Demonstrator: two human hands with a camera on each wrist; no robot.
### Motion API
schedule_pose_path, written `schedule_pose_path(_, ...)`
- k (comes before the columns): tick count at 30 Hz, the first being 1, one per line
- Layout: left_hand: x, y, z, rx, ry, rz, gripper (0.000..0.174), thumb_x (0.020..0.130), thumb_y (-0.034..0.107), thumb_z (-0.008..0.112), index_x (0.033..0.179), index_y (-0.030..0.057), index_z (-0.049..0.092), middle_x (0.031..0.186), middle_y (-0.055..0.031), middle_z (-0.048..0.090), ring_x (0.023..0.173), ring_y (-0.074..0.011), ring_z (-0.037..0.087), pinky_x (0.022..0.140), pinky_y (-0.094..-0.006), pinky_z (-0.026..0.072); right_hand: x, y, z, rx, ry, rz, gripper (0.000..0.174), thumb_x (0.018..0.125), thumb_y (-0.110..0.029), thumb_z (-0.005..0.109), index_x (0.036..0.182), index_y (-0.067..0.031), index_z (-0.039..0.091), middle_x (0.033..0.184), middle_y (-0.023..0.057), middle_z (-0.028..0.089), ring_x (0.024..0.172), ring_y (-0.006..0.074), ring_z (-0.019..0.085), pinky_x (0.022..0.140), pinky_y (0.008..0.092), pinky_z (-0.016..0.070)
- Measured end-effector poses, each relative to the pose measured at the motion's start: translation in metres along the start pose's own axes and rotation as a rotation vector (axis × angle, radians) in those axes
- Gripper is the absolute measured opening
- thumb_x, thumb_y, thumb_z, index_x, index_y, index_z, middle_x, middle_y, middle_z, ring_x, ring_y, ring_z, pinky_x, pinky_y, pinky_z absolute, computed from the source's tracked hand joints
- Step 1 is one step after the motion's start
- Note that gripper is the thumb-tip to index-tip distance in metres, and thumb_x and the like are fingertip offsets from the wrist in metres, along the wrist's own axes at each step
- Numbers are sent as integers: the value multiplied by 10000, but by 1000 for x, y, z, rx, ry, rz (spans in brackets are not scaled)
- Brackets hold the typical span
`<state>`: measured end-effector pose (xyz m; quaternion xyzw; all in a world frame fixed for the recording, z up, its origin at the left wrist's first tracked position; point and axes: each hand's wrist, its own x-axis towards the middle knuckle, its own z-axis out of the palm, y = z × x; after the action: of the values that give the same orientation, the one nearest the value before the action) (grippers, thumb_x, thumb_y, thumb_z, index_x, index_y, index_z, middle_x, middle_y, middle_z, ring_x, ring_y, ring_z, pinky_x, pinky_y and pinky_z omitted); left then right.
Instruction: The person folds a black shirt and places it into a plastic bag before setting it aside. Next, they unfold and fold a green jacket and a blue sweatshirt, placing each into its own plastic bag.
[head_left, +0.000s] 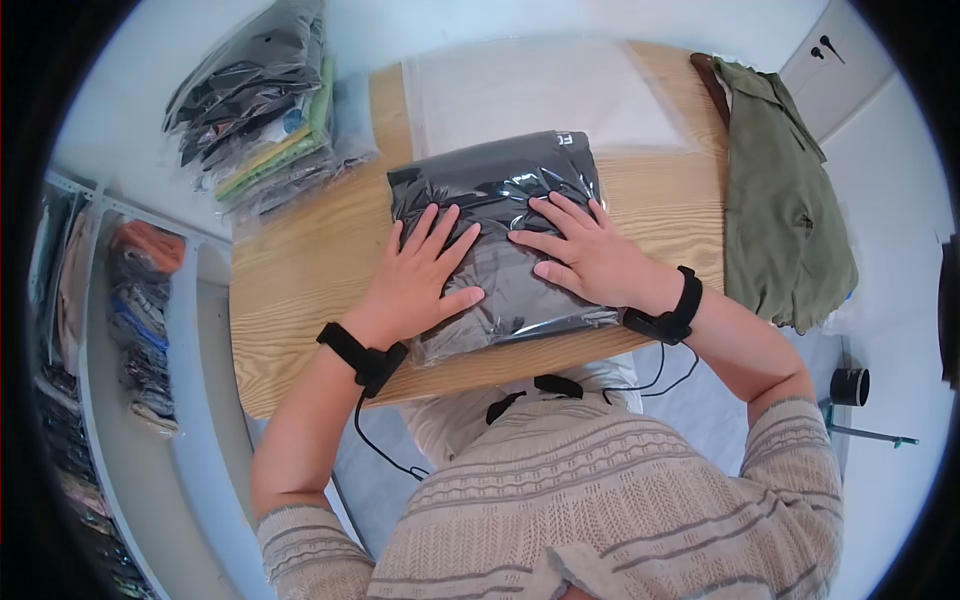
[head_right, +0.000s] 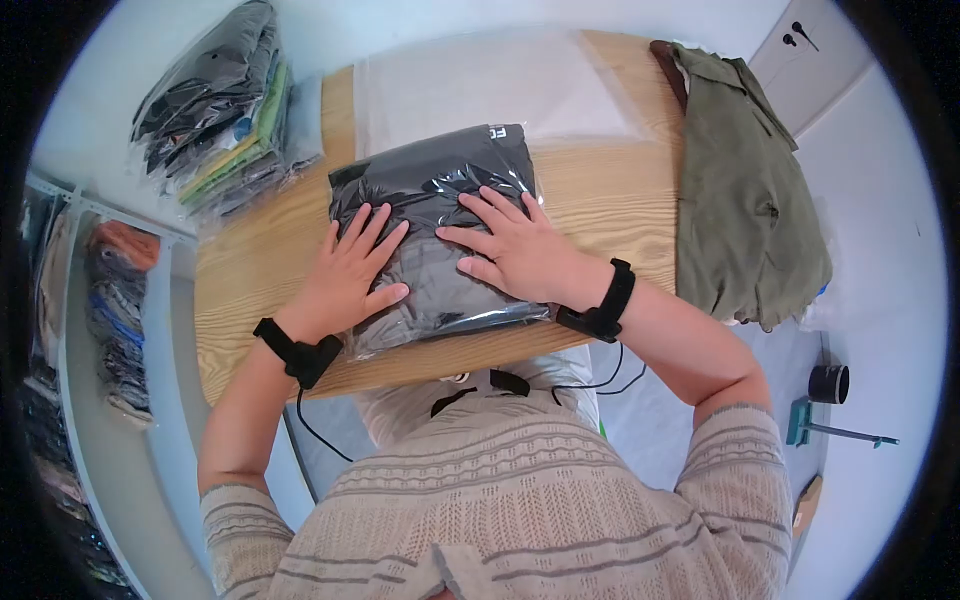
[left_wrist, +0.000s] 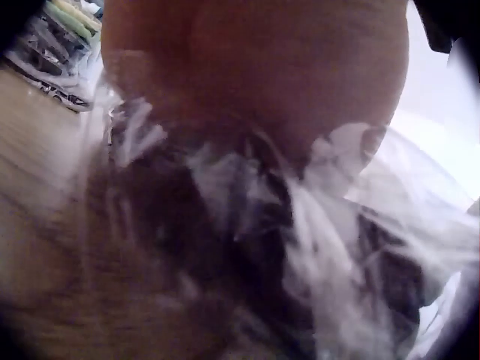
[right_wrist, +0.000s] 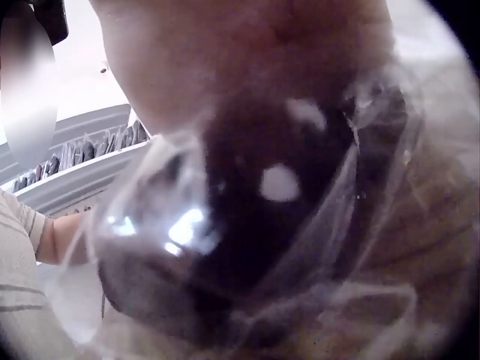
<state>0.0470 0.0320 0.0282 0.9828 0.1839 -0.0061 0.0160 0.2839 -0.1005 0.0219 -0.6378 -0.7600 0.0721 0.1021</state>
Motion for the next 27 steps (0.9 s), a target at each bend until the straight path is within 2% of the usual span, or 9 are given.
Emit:
schedule_pose_path(5, 5, -7, 6, -218, -56, -7, 711, 875, 560, 482, 1444, 170, 307, 1506, -158, 220, 1399, -365, 164, 1101, -566, 152, 3, 3, 1, 96, -61, 24, 455, 954, -465, 394, 1375, -295, 423, 1465, 114, 305, 1392, 318, 207, 1073, 600, 177)
schedule_pose_path(9, 7, -9, 7, -234, -79, -1, 704, 881, 558, 476, 1445, 173, 305, 1508, -162, 208, 1398, -374, 159, 1100, -567, 150, 3, 7, 7, 112, -62, 16, 453, 958, -467, 384, 1375, -294, 422, 1464, 114, 306, 1391, 319, 207, 1078, 599, 161)
schedule_pose_path(11, 8, -9, 6, -260, -119, 2, 694, 902, 514, 461, 1452, 133, 278, 1523, -166, 153, 1405, -395, 103, 1101, -574, 109, 4, 8, 6, 122, -61, 15, 452, 958, -466, 385, 1375, -295, 423, 1465, 113, 306, 1392, 319, 204, 1079, 598, 157)
schedule_pose_path(16, 7, -10, 8, -274, -107, -4, 692, 901, 528, 458, 1452, 149, 282, 1519, -166, 169, 1404, -387, 119, 1104, -567, 113, 3, 9, 6, 144, -55, 19, 449, 960, -463, 383, 1375, -298, 423, 1467, 114, 302, 1396, 320, 193, 1084, 596, 145)
schedule_pose_path(19, 6, -13, 13, -264, -67, 3, 686, 899, 542, 458, 1449, 166, 296, 1514, -162, 195, 1403, -371, 145, 1105, -563, 128, 2, 8, 6, 167, -40, 27, 433, 964, -440, 391, 1371, -295, 434, 1465, 124, 304, 1398, 313, 188, 1087, 590, 141)
schedule_pose_path(21, 7, -11, 12, -253, -50, 12, 685, 900, 542, 456, 1450, 167, 294, 1516, -155, 195, 1405, -362, 147, 1106, -561, 128, 2, 9, 7, 179, -4, 7, 414, 962, -363, 432, 1365, -268, 450, 1462, 132, 310, 1389, 328, 208, 1089, 559, 145)
schedule_pose_path(24, 6, -4, 0, -190, 2, -23, 693, 888, 550, 474, 1446, 175, 306, 1521, -137, 195, 1408, -341, 154, 1106, -558, 137, 3, 5, 4, -55, 165, 40, 420, 952, -345, 458, 1364, -265, 452, 1470, 130, 305, 1387, 325, 221, 1083, 553, 177)
schedule_pose_path(26, 4, 6, -18, 94, 136, -7, 705, 873, 519, 518, 1449, 175, 299, 1527, -132, 180, 1413, -332, 135, 1112, -552, 121, 7, 8, 2, -170, 222, 38, 437, 936, -365, 481, 1359, -261, 457, 1469, 125, 313, 1377, 321, 248, 1078, 549, 196)
schedule_pose_path(27, 4, 6, -23, 99, 143, -7, 705, 873, 519, 518, 1449, 175, 299, 1527, -132, 180, 1413, -332, 135, 1112, -552, 121, 8, 11, 1, -276, 262, 43, 455, 919, -384, 503, 1354, -257, 462, 1469, 119, 321, 1367, 318, 275, 1073, 545, 215)
